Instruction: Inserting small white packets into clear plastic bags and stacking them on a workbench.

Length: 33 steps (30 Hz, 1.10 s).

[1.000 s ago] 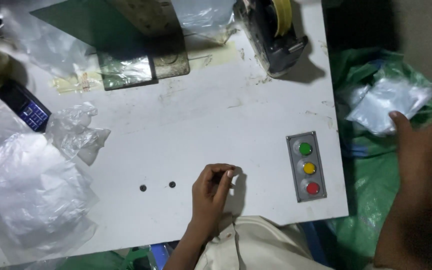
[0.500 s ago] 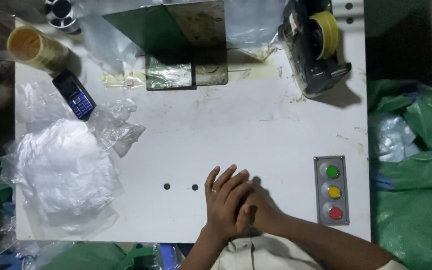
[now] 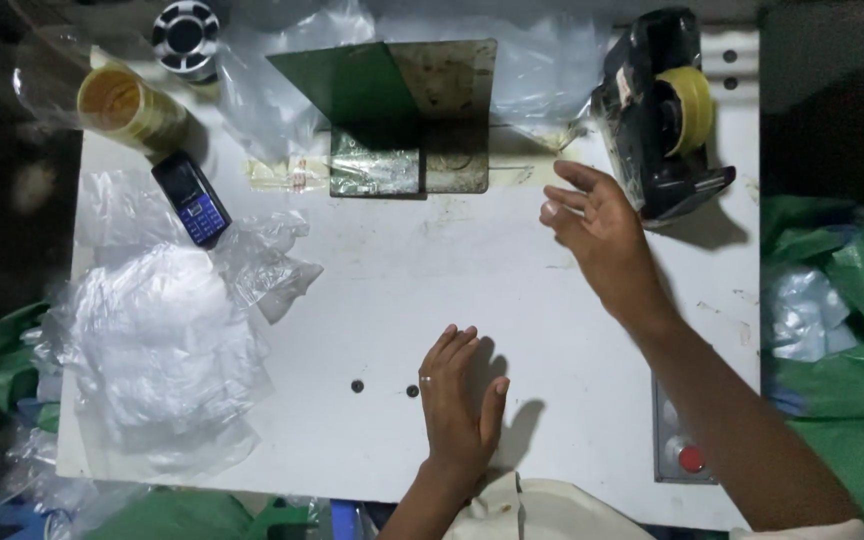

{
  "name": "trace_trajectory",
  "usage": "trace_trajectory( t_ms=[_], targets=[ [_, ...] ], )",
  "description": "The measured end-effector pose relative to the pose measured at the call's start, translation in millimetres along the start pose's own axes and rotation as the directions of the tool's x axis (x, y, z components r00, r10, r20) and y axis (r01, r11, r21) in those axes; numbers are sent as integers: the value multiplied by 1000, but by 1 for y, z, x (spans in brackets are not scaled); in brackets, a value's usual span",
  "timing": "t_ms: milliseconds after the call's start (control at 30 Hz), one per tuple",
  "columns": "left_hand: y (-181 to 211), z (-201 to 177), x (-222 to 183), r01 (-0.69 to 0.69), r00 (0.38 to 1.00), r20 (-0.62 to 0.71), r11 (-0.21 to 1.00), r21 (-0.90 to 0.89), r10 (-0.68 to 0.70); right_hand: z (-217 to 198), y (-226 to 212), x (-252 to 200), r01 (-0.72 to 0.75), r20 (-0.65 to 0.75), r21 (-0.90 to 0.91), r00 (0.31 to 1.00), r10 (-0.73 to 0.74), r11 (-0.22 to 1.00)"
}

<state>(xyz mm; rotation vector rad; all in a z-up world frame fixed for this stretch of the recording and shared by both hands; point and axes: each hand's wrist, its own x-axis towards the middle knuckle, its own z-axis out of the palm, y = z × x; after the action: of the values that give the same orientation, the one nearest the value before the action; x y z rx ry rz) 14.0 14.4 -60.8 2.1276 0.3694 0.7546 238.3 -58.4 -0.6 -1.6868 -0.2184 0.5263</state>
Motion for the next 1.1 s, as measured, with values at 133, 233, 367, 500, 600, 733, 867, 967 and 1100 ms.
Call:
trace_trajectory(
  t_ms=[133, 233, 367, 500, 600, 733, 867, 967, 1100],
  targets=[
    [0, 1, -1, 44, 999, -13, 999, 7, -44, -12, 29, 53, 3, -71, 250, 997, 16, 968],
    [2, -10, 12, 118, 993, 25, 989, -88, -116, -7, 41, 82, 19, -160, 368, 986, 43, 930],
    [-31, -39, 69, 228, 973, 77, 883, -410, -216, -7, 56, 117, 49, -187, 483, 981, 48, 874],
    [-74, -68, 169, 297, 863, -150, 723, -624, -483, -19, 67, 156, 8, -63, 593, 997, 37, 805],
    [-151, -77, 225, 423, 623, -244, 582, -695, -744, -14, 36, 144, -61, -39, 563, 994, 101, 824],
    [-235, -83, 277, 495, 597, -379, 696, -520, -708, -8, 30, 164, -65, -111, 583, 981, 158, 810],
    [-196, -91, 304, 638, 632, -334, 714, -288, -699, -8, 28, 196, -158, -120, 651, 944, 306, 742],
    [-185, -93, 310, 609, 674, -283, 730, -312, -683, -10, 23, 187, -143, -95, 617, 963, 254, 774],
    [-161, -99, 309, 647, 669, -224, 703, -295, -709, 6, 8, 180, -228, -38, 581, 951, 307, 781]
  ],
)
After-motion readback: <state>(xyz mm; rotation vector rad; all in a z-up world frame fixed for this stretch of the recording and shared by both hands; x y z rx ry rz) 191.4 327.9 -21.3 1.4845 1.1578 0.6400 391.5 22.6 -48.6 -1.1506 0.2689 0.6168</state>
